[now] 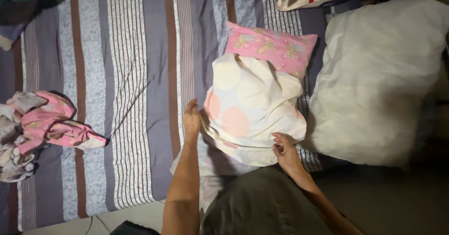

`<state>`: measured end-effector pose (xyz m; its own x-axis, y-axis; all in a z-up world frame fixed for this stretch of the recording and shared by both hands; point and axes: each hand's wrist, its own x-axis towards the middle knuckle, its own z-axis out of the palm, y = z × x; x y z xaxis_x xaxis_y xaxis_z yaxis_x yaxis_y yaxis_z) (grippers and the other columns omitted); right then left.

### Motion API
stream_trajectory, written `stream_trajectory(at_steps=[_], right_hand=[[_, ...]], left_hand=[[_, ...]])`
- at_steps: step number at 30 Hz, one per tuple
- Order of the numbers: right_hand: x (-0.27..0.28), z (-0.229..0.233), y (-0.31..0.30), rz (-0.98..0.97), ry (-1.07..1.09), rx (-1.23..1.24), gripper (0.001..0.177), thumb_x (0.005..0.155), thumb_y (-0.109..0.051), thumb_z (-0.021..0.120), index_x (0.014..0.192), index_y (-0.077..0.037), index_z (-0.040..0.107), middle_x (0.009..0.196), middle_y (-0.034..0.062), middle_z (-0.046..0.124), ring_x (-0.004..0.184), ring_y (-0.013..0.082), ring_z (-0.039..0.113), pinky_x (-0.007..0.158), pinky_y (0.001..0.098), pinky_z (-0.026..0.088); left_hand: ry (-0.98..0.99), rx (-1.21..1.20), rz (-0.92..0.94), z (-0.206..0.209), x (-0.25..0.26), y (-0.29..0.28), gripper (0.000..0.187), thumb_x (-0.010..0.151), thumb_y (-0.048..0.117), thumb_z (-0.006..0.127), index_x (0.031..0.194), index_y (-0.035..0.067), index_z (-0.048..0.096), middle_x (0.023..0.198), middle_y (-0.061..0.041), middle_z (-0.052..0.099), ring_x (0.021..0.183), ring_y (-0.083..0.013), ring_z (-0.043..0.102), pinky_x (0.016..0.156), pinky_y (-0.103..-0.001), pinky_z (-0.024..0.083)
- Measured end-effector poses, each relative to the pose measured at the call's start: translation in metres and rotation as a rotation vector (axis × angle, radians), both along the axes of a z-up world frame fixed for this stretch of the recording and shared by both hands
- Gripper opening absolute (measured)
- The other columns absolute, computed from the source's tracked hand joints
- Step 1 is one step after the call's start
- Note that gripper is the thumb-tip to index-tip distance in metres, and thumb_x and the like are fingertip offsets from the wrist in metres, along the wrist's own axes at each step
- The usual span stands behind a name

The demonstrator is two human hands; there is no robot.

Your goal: The person inserts a pillow into a pillowcase on a bed. They open the pillowcase, place the pillow inside, and adjust the fabric to fit the pillow. The pillowcase is then smoothed and the pillow is positioned on the bed.

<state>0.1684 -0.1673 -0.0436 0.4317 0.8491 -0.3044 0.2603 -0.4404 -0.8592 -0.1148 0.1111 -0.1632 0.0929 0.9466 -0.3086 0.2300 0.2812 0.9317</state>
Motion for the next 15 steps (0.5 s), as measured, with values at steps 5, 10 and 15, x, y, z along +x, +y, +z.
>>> stream_trajectory(at_steps=[5, 10, 15], right_hand=[[-0.010, -0.002, 0.007, 0.035, -0.006, 0.021, 0.054, 0.085, 0.005, 0.070, 0.134, -0.013, 0.057, 0.113, 0.0083, 0.059, 0.088, 0.0178, 0.067, 0.073, 0.0302, 0.056], [-0.007, -0.018, -0.003, 0.039, -0.016, 0.114, 0.057, 0.084, 0.008, 0.070, 0.136, -0.010, 0.056, 0.114, 0.0106, 0.057, 0.096, 0.0192, 0.063, 0.083, 0.0296, 0.056], [-0.004, -0.023, -0.010, -0.035, 0.031, -0.021, 0.057, 0.087, 0.001, 0.071, 0.139, -0.013, 0.053, 0.115, 0.0092, 0.060, 0.093, 0.0176, 0.067, 0.082, 0.0293, 0.057]], left_hand=[[0.064, -0.194, -0.389, 0.011, 0.003, -0.007, 0.077, 0.088, 0.038, 0.078, 0.148, 0.002, 0.046, 0.127, -0.021, 0.067, 0.114, -0.0310, 0.062, 0.097, -0.037, 0.051], [0.121, -0.437, -0.462, 0.018, -0.014, -0.004, 0.100, 0.077, 0.052, 0.079, 0.155, 0.004, 0.038, 0.148, -0.021, 0.056, 0.141, -0.0338, 0.051, 0.115, -0.039, 0.038], [0.223, -0.376, -0.601, 0.021, -0.026, 0.002, 0.103, 0.074, 0.057, 0.076, 0.155, 0.005, 0.039, 0.145, -0.021, 0.058, 0.138, -0.0317, 0.051, 0.114, -0.038, 0.039]])
